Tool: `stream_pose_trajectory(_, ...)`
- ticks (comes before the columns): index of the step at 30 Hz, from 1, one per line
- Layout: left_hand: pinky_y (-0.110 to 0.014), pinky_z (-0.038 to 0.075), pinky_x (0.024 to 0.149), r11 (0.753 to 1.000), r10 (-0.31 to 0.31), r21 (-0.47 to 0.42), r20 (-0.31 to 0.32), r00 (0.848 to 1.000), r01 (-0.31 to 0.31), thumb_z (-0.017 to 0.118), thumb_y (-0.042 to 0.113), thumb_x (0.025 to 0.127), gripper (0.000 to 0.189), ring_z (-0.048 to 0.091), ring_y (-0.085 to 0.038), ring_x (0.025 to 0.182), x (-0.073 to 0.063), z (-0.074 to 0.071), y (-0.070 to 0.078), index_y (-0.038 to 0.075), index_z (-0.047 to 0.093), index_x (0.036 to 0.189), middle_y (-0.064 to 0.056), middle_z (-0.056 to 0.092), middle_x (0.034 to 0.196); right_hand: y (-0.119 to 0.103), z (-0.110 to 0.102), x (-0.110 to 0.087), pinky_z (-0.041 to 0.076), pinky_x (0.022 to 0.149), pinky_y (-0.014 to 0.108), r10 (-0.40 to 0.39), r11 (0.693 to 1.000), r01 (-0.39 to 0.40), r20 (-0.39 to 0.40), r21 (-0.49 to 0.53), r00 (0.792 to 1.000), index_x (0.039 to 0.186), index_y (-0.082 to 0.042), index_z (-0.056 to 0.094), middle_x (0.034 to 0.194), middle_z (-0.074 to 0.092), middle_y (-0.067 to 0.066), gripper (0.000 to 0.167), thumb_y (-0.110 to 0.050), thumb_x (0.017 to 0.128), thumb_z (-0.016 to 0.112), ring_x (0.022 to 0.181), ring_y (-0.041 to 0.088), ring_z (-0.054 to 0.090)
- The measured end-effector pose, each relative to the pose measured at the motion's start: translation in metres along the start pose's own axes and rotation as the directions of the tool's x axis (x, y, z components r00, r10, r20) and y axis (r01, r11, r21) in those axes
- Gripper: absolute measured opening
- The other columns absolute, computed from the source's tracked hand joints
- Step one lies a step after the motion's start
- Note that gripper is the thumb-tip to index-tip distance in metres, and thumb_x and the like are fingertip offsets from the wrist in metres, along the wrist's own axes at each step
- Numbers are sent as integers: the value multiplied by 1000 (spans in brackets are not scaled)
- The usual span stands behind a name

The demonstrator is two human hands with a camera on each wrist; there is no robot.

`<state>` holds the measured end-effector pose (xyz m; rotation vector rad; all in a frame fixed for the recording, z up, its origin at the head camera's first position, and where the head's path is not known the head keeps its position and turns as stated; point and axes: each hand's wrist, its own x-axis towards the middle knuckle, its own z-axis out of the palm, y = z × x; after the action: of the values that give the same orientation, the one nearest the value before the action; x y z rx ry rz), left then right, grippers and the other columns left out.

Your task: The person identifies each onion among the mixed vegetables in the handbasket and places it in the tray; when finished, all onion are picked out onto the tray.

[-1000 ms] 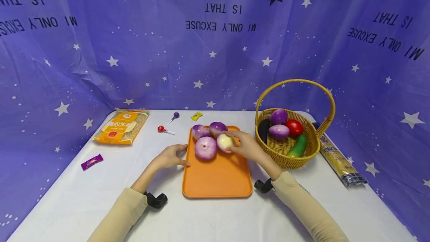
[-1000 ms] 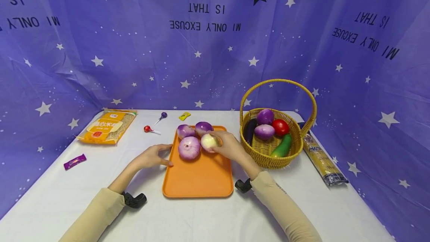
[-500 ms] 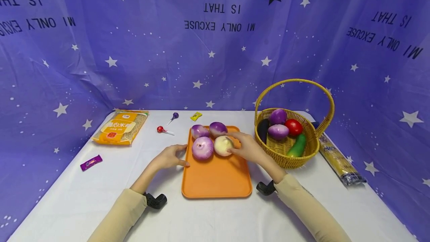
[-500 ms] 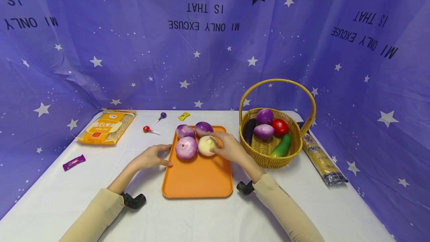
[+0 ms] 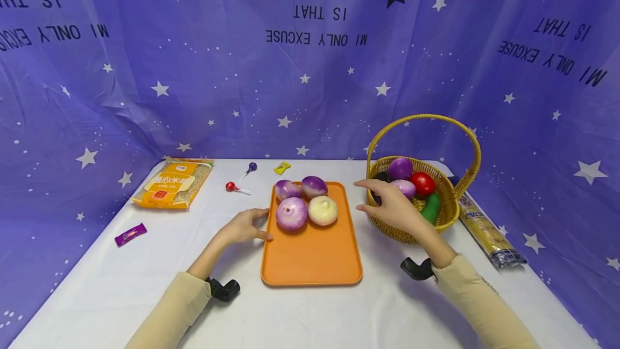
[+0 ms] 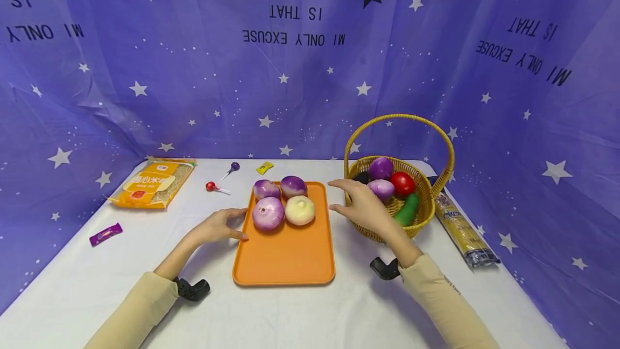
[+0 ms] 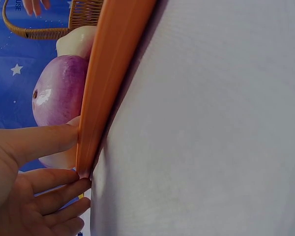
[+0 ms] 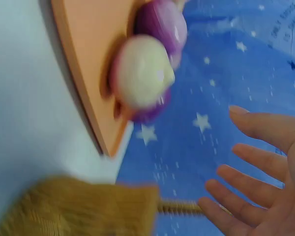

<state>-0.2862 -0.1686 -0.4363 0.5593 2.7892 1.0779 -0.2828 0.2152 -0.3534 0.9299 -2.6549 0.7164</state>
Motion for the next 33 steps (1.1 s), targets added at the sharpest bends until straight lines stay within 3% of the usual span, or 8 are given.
stream_pose_trajectory(1,-54,28,111,1000,-1,-2,0,1000,1,84,22,73,79,39,-43,131,0,0,0,-9,48,136,-25,50,137,3,-7,-1,47,98,48,6,1000,-6,14,1,1000,130,-8,60,127,61,11,53,-21,82,78,118,29,56)
stream_pose_trajectory(9,-54,28,111,1000,-7,-1,1,1000,7,84,22,73,78,38,-43,132,-1,0,0,-8,48,136,-25,50,137,45,-55,5,48,92,52,35,996,-22,147,-87,988,125,-8,64,116,66,13,49,-24,81,79,103,32,61)
stream_pose_trajectory(14,-54,28,111,1000,-10,2,0,1000,10,84,23,73,79,38,-43,132,-1,-1,1,-8,48,136,-25,50,137,72,-72,14,43,98,57,103,986,-63,261,-157,960,127,-8,63,121,63,16,48,-25,84,75,112,38,56)
stream_pose_trajectory(19,-54,28,111,1000,-8,-8,0,1000,8,84,22,73,78,39,-43,131,-1,0,0,-8,49,136,-25,50,137,91,-75,20,37,103,60,164,979,-105,373,-172,913,128,-8,62,125,61,17,48,-25,85,74,120,40,50)
stream_pose_trajectory(24,-54,28,111,1000,2,-11,-2,1000,-2,83,22,73,78,39,-43,131,-1,1,-1,-9,49,135,-25,51,136,106,-69,26,39,101,58,182,973,-97,438,-210,880,125,-4,64,121,63,18,46,-16,82,76,115,39,53)
stream_pose_trajectory(29,-54,29,110,1000,3,-7,-2,1000,-3,83,22,73,78,39,-43,131,0,1,0,-9,48,136,-25,51,136,118,-65,27,42,99,55,223,968,-142,453,-207,863,123,-2,64,117,65,17,44,-13,82,76,109,36,55)
stream_pose_trajectory(33,-54,28,111,1000,0,-5,-3,1000,0,83,22,73,78,39,-43,131,-1,0,1,-9,48,135,-25,51,136,123,-63,26,42,98,55,221,971,-150,450,-188,865,121,-1,65,116,64,18,43,-11,81,77,108,37,55)
